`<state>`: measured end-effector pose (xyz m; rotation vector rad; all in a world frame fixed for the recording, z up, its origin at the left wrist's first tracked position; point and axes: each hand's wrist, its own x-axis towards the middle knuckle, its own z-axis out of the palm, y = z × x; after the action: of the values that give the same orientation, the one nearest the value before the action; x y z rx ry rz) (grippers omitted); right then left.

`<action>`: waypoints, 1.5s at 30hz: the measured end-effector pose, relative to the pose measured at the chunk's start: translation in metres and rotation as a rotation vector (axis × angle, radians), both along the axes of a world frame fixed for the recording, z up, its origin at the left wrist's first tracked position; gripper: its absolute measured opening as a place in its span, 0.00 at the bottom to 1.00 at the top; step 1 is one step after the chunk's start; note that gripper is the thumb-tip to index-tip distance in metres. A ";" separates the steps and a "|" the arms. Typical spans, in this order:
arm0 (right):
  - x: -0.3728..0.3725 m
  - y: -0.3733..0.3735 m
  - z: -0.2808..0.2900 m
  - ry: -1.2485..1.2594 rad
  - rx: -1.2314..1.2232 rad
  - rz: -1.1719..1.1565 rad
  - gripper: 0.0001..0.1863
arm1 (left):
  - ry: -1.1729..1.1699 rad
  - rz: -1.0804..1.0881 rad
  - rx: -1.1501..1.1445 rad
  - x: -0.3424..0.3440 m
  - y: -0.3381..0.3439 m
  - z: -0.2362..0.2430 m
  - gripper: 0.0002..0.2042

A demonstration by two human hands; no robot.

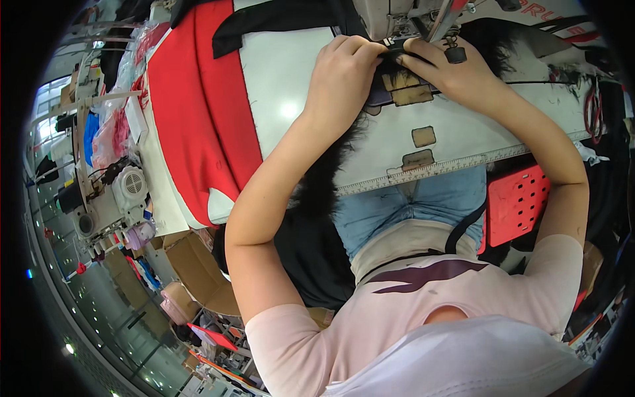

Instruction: Sewing a strip of black fur trim onto a piece of black fabric using an industrial sewing machine.

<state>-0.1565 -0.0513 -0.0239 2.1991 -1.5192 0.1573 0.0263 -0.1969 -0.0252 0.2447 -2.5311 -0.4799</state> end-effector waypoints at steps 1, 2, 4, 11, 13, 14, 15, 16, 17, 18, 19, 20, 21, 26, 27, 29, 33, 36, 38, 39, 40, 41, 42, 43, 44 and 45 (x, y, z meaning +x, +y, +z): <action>0.000 -0.001 -0.002 0.000 0.002 0.008 0.25 | 0.000 0.008 0.002 0.000 0.000 -0.001 0.06; -0.001 -0.003 -0.005 -0.014 -0.002 -0.004 0.25 | -0.014 0.011 0.000 0.000 0.000 -0.002 0.06; 0.007 -0.004 -0.002 -0.036 0.010 -0.006 0.25 | -0.037 0.024 0.013 0.001 0.001 -0.003 0.06; -0.002 -0.012 -0.017 -0.311 0.004 -0.165 0.13 | -0.149 0.012 0.005 0.003 -0.005 0.019 0.06; -0.005 -0.011 -0.021 -0.332 0.005 -0.130 0.13 | -0.188 0.006 -0.019 0.002 -0.001 0.026 0.09; -0.005 -0.012 -0.021 -0.332 0.001 -0.130 0.13 | -0.188 0.006 -0.023 0.001 -0.001 0.024 0.09; -0.003 -0.011 -0.022 -0.365 -0.007 -0.119 0.13 | -0.144 0.034 -0.131 0.001 0.000 0.017 0.07; -0.001 -0.011 -0.022 -0.397 -0.017 -0.109 0.13 | -0.099 0.061 -0.241 0.002 0.001 0.012 0.07; -0.001 -0.010 -0.023 -0.397 -0.021 -0.114 0.13 | -0.097 0.055 -0.244 0.003 0.000 0.008 0.07; 0.000 -0.010 -0.021 -0.371 -0.024 -0.094 0.13 | -0.101 0.070 -0.257 0.003 0.000 0.006 0.07; 0.001 -0.010 -0.016 -0.344 -0.029 -0.073 0.14 | -0.105 0.085 -0.272 0.003 0.000 0.003 0.07; 0.001 -0.011 -0.009 -0.342 -0.087 0.003 0.13 | -0.102 0.078 -0.277 0.003 0.001 0.002 0.07; 0.001 -0.012 -0.016 -0.341 -0.098 -0.002 0.13 | -0.093 0.092 -0.310 0.002 0.003 0.001 0.07; 0.001 -0.008 -0.025 -0.359 -0.184 -0.048 0.15 | 0.001 0.073 -0.327 0.001 0.006 -0.008 0.07; 0.003 -0.008 -0.022 -0.425 -0.178 -0.044 0.16 | 0.004 0.062 -0.330 0.000 0.005 -0.008 0.07; 0.005 -0.011 -0.014 -0.457 -0.170 -0.067 0.15 | -0.007 0.113 -0.357 -0.003 0.001 -0.008 0.07; -0.002 -0.014 -0.024 -0.608 -0.088 -0.241 0.12 | 0.031 0.094 -0.450 -0.011 -0.006 -0.009 0.04; -0.005 -0.015 -0.026 -0.603 0.021 -0.352 0.14 | 0.031 0.094 -0.468 -0.011 -0.011 -0.007 0.03; -0.005 -0.016 -0.025 -0.608 0.063 -0.374 0.15 | 0.028 0.086 -0.469 -0.009 -0.010 -0.007 0.02; -0.002 -0.018 -0.022 -0.572 -0.054 -0.306 0.12 | 0.022 0.083 -0.475 -0.008 -0.010 -0.007 0.02; 0.000 -0.020 -0.021 -0.535 -0.170 -0.238 0.14 | 0.022 0.083 -0.472 -0.009 -0.010 -0.008 0.02; 0.000 -0.020 -0.021 -0.536 -0.168 -0.239 0.14 | 0.037 0.088 -0.486 -0.009 -0.011 -0.008 0.02; 0.000 -0.019 -0.022 -0.542 -0.180 -0.250 0.14 | 0.053 0.090 -0.500 -0.010 -0.011 -0.009 0.02; 0.000 -0.018 -0.022 -0.548 -0.193 -0.262 0.15 | 0.052 0.086 -0.496 -0.011 -0.010 -0.009 0.02; -0.004 -0.017 -0.026 -0.549 -0.191 -0.266 0.15 | 0.044 0.085 -0.500 -0.011 -0.009 -0.008 0.02; -0.010 -0.016 -0.031 -0.516 -0.122 -0.257 0.16 | 0.034 0.082 -0.503 -0.010 -0.008 -0.008 0.01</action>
<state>-0.1664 -0.0669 -0.0549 1.9311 -1.9838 0.7588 0.0161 -0.2052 -0.0329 0.1458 -2.4995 0.1880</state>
